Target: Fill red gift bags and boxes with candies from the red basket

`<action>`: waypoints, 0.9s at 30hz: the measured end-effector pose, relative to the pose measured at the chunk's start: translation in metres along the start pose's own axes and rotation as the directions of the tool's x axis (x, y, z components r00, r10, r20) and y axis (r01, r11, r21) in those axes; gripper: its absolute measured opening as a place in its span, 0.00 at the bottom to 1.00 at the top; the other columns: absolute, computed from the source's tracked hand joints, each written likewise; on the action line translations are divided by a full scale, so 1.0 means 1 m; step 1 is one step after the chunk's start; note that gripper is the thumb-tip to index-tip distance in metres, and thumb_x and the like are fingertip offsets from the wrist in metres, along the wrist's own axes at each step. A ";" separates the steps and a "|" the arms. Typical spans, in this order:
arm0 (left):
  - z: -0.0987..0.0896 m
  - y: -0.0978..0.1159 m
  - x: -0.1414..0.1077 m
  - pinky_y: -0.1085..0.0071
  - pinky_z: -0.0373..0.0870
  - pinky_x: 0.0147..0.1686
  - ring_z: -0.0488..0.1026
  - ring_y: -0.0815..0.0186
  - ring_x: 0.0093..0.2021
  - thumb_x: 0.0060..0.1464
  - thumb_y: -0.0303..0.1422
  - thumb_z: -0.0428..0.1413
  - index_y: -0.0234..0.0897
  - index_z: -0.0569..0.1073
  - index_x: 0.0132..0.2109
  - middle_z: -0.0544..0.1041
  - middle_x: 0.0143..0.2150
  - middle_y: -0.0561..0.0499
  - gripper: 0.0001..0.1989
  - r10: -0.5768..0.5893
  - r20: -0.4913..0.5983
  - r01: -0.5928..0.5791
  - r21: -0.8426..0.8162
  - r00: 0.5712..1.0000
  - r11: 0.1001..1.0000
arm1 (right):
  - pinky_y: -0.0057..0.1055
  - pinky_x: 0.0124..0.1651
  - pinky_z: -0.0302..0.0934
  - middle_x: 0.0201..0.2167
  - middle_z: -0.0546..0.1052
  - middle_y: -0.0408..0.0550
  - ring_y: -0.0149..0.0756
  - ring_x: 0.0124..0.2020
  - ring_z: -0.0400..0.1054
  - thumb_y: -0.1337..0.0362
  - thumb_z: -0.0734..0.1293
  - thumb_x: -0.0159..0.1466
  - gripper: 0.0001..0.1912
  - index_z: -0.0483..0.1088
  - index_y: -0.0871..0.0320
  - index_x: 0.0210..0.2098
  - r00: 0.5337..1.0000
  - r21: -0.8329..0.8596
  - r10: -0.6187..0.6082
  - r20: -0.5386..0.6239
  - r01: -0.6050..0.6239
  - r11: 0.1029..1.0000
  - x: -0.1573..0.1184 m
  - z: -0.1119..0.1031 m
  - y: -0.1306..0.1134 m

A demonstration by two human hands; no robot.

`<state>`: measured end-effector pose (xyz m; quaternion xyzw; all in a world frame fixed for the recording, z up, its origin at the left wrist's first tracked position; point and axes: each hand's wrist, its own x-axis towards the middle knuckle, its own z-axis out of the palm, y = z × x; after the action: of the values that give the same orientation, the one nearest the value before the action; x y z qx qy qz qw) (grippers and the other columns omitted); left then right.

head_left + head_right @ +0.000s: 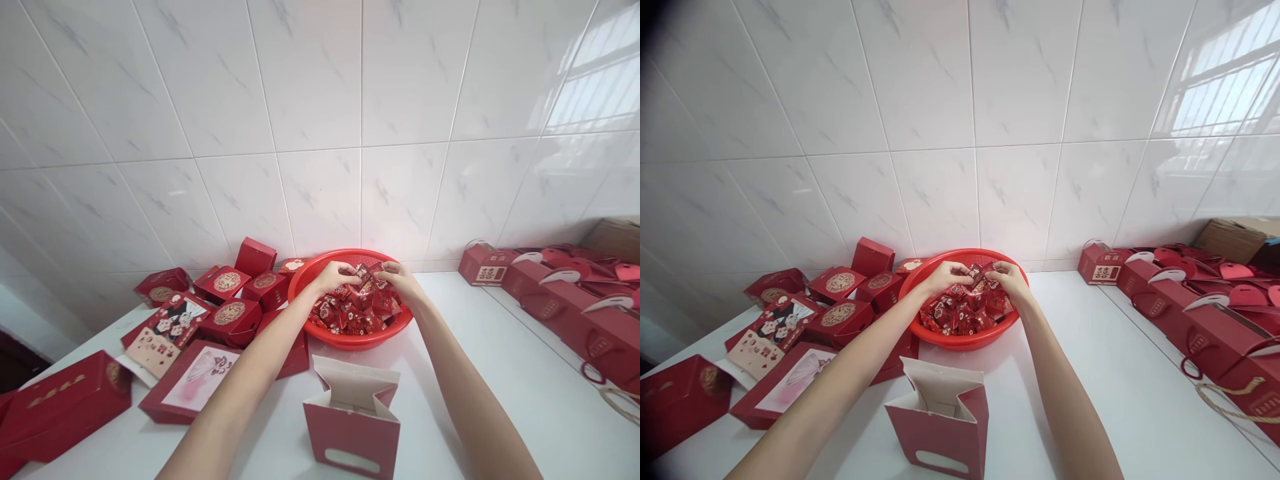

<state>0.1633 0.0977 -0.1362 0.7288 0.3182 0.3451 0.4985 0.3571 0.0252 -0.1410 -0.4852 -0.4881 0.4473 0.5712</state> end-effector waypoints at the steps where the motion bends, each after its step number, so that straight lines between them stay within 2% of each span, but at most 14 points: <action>1: 0.000 0.000 0.000 0.63 0.70 0.42 0.75 0.63 0.35 0.33 0.36 0.71 0.34 0.79 0.30 0.80 0.31 0.49 0.15 0.001 -0.003 -0.001 -0.002 1.000 1.000 | 0.29 0.30 0.59 0.28 0.76 0.42 0.32 0.27 0.67 0.58 0.74 0.44 0.14 0.68 0.56 0.26 1.000 -0.004 0.000 -0.002 0.000 1.000 0.000 0.000 0.000; 8: 0.000 0.002 -0.001 0.64 0.70 0.41 0.75 0.63 0.34 0.36 0.37 0.69 0.34 0.79 0.30 0.80 0.31 0.50 0.13 0.020 -0.046 -0.019 0.026 0.999 0.999 | 0.29 0.30 0.58 0.31 0.77 0.45 0.33 0.29 0.67 0.57 0.74 0.43 0.15 0.69 0.56 0.27 1.000 -0.005 0.006 -0.022 -0.006 1.000 0.002 -0.001 0.000; 16: -0.003 -0.001 0.000 0.64 0.70 0.42 0.76 0.61 0.38 0.39 0.35 0.68 0.34 0.80 0.34 0.81 0.35 0.47 0.12 0.042 -0.069 -0.039 0.054 0.997 0.998 | 0.30 0.30 0.58 0.24 0.74 0.40 0.32 0.26 0.65 0.59 0.75 0.41 0.16 0.67 0.55 0.24 0.999 0.030 0.034 0.012 -0.034 0.999 0.000 0.002 -0.006; 19: -0.003 -0.003 0.000 0.63 0.70 0.43 0.76 0.61 0.38 0.40 0.36 0.69 0.34 0.79 0.33 0.81 0.35 0.47 0.13 0.044 -0.086 -0.041 0.037 0.995 0.998 | 0.30 0.30 0.58 0.24 0.74 0.39 0.32 0.25 0.65 0.59 0.76 0.40 0.17 0.67 0.55 0.25 0.997 0.052 0.058 0.041 -0.060 0.997 -0.001 0.002 -0.007; 27: -0.002 0.000 0.000 0.63 0.68 0.43 0.75 0.61 0.37 0.35 0.40 0.70 0.34 0.79 0.32 0.80 0.33 0.48 0.18 0.014 -0.099 -0.011 0.032 0.995 0.999 | 0.30 0.30 0.59 0.26 0.75 0.41 0.33 0.28 0.67 0.59 0.75 0.42 0.16 0.67 0.55 0.25 0.996 0.057 0.049 0.070 -0.053 0.997 -0.001 0.001 -0.007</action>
<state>0.1620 0.0984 -0.1359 0.7206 0.3434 0.3790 0.4682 0.3561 0.0237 -0.1339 -0.4648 -0.4815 0.4922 0.5567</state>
